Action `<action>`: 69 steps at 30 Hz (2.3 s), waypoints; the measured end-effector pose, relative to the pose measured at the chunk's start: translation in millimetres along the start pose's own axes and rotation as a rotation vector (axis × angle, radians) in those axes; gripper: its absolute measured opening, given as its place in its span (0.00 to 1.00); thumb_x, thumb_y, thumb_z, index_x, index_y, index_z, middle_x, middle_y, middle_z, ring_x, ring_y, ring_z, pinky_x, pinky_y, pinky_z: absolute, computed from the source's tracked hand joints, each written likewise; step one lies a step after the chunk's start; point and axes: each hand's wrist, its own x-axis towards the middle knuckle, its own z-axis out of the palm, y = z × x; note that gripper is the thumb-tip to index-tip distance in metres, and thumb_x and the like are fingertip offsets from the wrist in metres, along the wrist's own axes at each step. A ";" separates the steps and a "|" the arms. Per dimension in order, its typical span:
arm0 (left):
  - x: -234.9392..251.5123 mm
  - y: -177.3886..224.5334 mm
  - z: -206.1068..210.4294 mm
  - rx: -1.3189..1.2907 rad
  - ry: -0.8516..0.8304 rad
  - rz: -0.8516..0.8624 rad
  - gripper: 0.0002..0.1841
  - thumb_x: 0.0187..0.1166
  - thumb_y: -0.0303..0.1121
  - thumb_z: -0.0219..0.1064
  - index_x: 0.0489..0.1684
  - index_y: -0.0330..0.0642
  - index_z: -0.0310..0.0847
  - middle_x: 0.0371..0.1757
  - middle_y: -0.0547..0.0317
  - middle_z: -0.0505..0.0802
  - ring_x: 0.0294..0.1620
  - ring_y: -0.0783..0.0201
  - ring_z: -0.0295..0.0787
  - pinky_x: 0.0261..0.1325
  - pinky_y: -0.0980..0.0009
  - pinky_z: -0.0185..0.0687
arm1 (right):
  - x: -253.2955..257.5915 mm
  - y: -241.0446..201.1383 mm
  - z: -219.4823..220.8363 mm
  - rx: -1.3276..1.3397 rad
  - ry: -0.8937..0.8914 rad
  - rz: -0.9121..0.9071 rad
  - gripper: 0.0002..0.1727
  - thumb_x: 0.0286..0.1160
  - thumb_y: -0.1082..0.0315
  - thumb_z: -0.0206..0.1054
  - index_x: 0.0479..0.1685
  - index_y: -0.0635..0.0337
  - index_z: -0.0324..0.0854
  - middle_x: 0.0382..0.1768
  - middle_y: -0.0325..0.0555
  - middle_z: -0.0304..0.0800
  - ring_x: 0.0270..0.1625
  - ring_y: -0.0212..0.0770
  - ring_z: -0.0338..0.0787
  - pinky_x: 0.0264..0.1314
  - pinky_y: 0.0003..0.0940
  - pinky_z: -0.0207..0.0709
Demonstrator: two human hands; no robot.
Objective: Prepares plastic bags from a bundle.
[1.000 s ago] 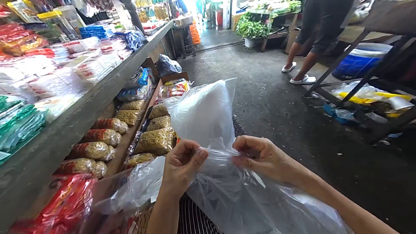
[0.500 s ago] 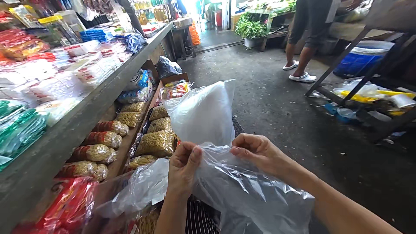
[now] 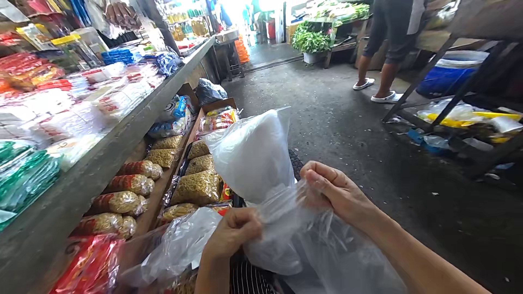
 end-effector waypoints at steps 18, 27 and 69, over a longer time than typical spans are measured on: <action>94.2 97.4 -63.8 0.493 0.820 -0.283 0.09 0.84 0.25 0.63 0.31 0.45 0.74 0.19 0.70 0.79 0.15 0.80 0.69 0.21 0.85 0.69 | 112.8 -23.6 -71.6 -0.019 0.044 -0.216 0.23 0.91 0.69 0.46 0.76 0.67 0.76 0.66 0.40 0.89 0.61 0.27 0.89 0.63 0.24 0.83; 96.2 49.6 -74.7 0.549 0.822 -0.732 0.07 0.87 0.28 0.57 0.43 0.36 0.78 0.22 0.65 0.76 0.16 0.76 0.64 0.22 0.79 0.62 | 101.0 -23.7 -22.8 -0.052 0.470 0.562 0.09 0.90 0.74 0.52 0.51 0.62 0.78 0.26 0.38 0.85 0.26 0.29 0.86 0.32 0.25 0.84; 19.6 -108.7 -48.3 0.434 0.713 -0.972 0.10 0.78 0.25 0.69 0.52 0.30 0.82 0.38 0.50 0.88 0.35 0.62 0.83 0.42 0.63 0.81 | 41.9 94.7 -75.7 -0.039 0.303 0.913 0.09 0.89 0.69 0.57 0.58 0.61 0.76 0.30 0.42 0.86 0.28 0.33 0.87 0.34 0.29 0.83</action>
